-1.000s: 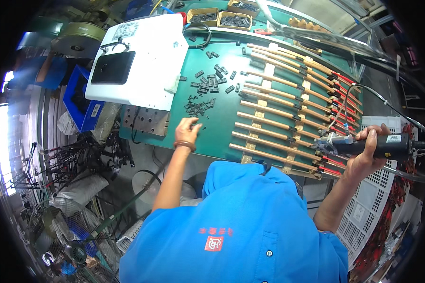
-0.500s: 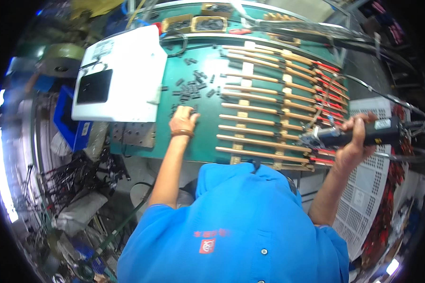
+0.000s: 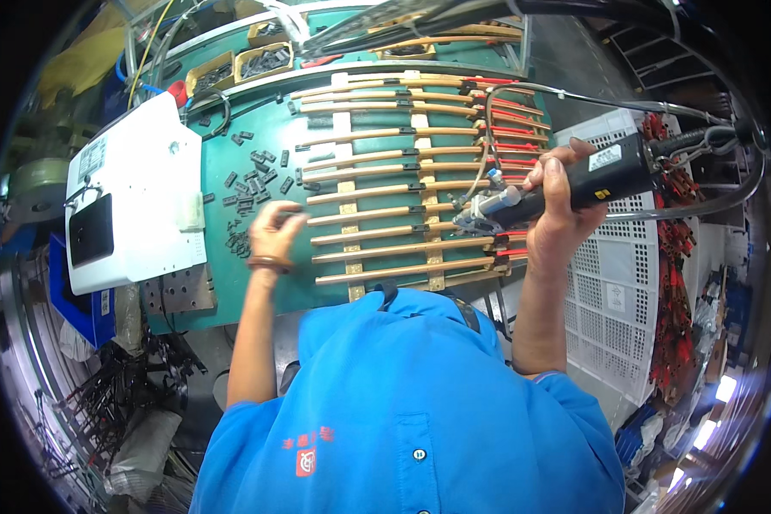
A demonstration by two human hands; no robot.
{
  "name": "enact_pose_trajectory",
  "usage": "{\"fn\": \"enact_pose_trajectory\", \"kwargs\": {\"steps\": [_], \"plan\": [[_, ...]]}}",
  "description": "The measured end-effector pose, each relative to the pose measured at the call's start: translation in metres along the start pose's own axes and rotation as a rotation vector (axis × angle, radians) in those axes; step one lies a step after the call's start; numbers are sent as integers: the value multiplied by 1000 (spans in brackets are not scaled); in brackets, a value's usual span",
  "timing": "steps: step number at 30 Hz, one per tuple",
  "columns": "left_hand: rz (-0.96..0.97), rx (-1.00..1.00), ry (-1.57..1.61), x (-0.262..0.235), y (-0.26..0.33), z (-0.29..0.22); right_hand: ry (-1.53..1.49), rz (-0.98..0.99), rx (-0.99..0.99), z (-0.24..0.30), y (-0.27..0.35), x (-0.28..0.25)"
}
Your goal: The person assembles broom handles by attaching red plastic heads to wooden dowels using a handheld pneumatic tool. They retrieve finished units from a white basket, place them on a jig, and then use the tool to secure the heads onto the dowels.
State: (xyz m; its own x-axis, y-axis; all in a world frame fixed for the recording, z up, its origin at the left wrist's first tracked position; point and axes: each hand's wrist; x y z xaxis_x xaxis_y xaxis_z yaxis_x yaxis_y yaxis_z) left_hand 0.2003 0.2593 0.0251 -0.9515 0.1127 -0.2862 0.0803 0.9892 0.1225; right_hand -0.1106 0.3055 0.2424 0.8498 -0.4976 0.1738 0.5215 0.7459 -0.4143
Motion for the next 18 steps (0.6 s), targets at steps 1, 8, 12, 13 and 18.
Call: {"fn": "enact_pose_trajectory", "kwargs": {"steps": [1,8,12,13,18], "plan": [[123,-45,236,20,13,-15,-15,13,-5,-1,0,0],[450,-216,474,91,47,-30,-13,8,6,-4,7,1],[608,-348,586,97,44,-43,-23,16,15,-4,9,-4],[635,-451,678,98,44,-47,-12,0,21,-1,10,-3],[693,-659,836,99,45,-52,4,10,28,0,11,-8]]}}
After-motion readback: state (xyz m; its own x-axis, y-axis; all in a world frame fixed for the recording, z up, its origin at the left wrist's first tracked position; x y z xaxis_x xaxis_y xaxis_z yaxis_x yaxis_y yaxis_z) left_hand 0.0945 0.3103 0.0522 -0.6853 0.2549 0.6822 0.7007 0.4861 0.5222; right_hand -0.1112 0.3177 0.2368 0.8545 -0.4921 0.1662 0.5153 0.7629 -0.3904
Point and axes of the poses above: each hand's wrist, its own y-axis away from the middle knuckle, its own x-axis out of the palm, z = x × y, and after that the axes turned 2 degrees about -y, right-handed
